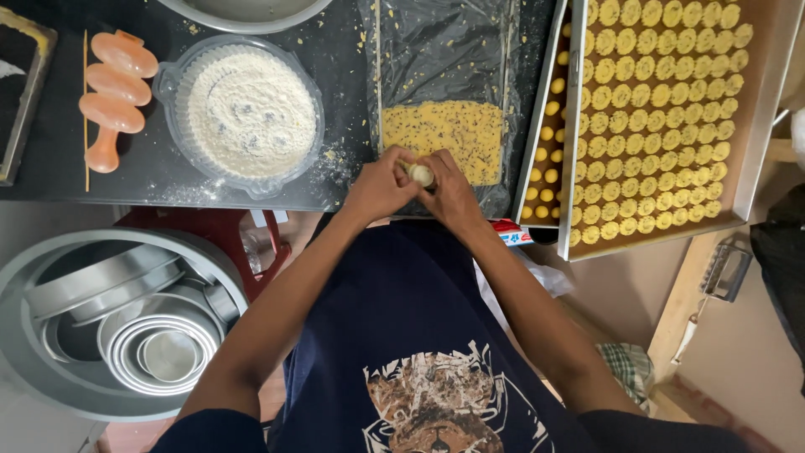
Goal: Shaping cookie dough using a mold and placing the formed cookies onto a baking tray.
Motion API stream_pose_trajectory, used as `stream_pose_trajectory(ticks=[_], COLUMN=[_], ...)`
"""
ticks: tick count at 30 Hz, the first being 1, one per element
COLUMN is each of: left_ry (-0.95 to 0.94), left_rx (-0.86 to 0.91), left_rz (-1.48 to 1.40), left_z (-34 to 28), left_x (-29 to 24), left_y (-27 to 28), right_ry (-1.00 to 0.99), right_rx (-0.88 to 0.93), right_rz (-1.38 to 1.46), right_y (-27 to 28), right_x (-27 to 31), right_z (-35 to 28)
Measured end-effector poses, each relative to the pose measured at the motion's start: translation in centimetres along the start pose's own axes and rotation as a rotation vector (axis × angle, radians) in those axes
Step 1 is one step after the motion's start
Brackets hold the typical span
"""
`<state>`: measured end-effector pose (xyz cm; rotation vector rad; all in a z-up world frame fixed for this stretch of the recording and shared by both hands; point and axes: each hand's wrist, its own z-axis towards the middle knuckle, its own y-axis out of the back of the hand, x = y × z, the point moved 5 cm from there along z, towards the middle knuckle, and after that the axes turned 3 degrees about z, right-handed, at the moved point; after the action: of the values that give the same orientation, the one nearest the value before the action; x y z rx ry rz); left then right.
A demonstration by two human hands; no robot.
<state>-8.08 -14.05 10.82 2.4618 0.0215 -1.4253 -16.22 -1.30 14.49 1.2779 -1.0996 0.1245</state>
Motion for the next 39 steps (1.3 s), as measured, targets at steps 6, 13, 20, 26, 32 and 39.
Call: stream_pose_trajectory(ticks=[6, 13, 20, 26, 32, 39], left_ry=[0.216, 0.094, 0.175, 0.138, 0.086, 0.004], left_rx=[0.045, -0.061, -0.064, -0.066, -0.049, -0.067], left_rz=[-0.058, 0.047, 0.037, 0.063, 0.077, 0.082], left_z=[0.3, 2.1, 2.0, 2.5, 3.1, 3.8], left_x=[-2.6, 0.6, -0.5, 0.7, 1.1, 2.0], left_y=[-0.4, -2.0, -1.6, -2.5, -2.6, -2.5], right_ry=[0.011, -0.013, -0.003, -0.005, 0.012, 0.017], right_rx=[-0.014, -0.021, -0.012, -0.012, -0.051, -0.069], right_rz=[0.100, 0.118, 0.179, 0.170, 0.141, 0.160], right_y=[0.4, -0.1, 0.2, -0.2, 0.0, 0.1], right_x=[0.2, -0.8, -0.3, -1.4, -0.8, -0.1], right_z=[0.0, -0.1, 0.0, -0.4, -0.3, -0.5])
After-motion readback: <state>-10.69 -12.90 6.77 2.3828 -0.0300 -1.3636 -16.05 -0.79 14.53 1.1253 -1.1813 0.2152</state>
